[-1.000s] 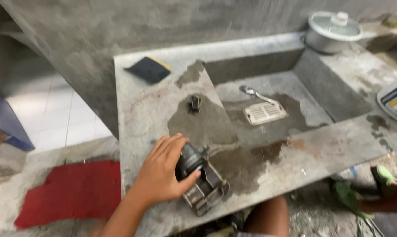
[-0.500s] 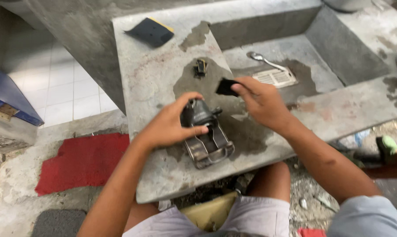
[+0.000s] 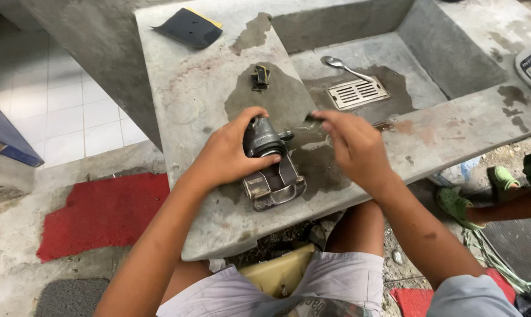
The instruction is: The person scrubs a motorcycle brake caliper with a black abrasive pad at a wet concrete sink, repeatedly working the metal surfaces and dipping the pad into a bucket of water. They reposition the caliper to clean different sides and continue scrubbing through the clip.
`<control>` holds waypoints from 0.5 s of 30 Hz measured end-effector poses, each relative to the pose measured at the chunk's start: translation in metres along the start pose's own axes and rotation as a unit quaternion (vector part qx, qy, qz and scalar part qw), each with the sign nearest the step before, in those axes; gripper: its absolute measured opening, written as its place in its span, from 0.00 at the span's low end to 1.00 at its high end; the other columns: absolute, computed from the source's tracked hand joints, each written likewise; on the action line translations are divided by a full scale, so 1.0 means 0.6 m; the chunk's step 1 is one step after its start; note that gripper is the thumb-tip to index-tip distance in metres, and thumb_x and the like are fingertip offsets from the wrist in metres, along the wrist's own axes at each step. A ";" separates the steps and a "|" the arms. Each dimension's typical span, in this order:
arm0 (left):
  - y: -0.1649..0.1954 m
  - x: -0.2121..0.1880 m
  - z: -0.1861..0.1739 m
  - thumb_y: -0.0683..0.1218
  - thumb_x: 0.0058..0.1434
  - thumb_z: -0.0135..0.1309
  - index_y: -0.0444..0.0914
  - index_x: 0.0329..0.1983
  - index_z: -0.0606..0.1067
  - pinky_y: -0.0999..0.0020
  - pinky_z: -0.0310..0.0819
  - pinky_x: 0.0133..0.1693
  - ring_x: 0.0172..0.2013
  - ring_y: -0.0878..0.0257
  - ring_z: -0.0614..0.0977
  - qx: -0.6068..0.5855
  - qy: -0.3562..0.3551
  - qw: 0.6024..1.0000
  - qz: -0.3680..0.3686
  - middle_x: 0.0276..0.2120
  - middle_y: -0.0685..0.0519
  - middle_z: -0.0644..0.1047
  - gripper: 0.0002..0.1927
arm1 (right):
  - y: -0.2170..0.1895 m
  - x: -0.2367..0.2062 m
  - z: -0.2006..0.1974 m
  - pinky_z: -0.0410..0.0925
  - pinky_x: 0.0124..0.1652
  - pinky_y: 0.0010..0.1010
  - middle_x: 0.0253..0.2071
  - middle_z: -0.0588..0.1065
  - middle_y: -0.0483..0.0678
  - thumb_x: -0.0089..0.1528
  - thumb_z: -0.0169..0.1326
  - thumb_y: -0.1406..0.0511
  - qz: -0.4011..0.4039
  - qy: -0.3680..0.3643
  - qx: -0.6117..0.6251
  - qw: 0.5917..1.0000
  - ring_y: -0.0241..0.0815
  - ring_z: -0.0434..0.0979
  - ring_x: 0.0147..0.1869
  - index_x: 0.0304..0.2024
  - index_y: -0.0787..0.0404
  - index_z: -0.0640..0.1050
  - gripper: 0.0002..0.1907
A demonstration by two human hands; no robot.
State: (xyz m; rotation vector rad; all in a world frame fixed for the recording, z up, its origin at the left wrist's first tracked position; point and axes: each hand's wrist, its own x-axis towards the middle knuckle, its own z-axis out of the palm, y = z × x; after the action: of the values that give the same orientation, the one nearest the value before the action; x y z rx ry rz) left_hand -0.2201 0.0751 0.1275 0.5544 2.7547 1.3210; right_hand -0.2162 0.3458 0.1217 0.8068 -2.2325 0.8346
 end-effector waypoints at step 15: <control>-0.028 0.076 0.000 0.44 0.40 0.64 0.44 0.55 0.73 0.59 0.75 0.52 0.52 0.49 0.81 0.031 -0.065 0.993 0.090 0.47 0.47 0.81 0.34 | -0.055 -0.004 0.041 0.70 0.62 0.40 0.60 0.75 0.57 0.63 0.59 0.74 -0.104 -0.032 0.099 0.989 0.56 0.76 0.66 0.55 0.67 0.76 0.17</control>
State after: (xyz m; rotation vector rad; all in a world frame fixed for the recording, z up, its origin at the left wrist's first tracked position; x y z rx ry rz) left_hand -0.2677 0.0804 0.1202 0.8800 2.7000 1.1868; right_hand -0.1993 0.3082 0.1165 1.1529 -2.0959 0.9504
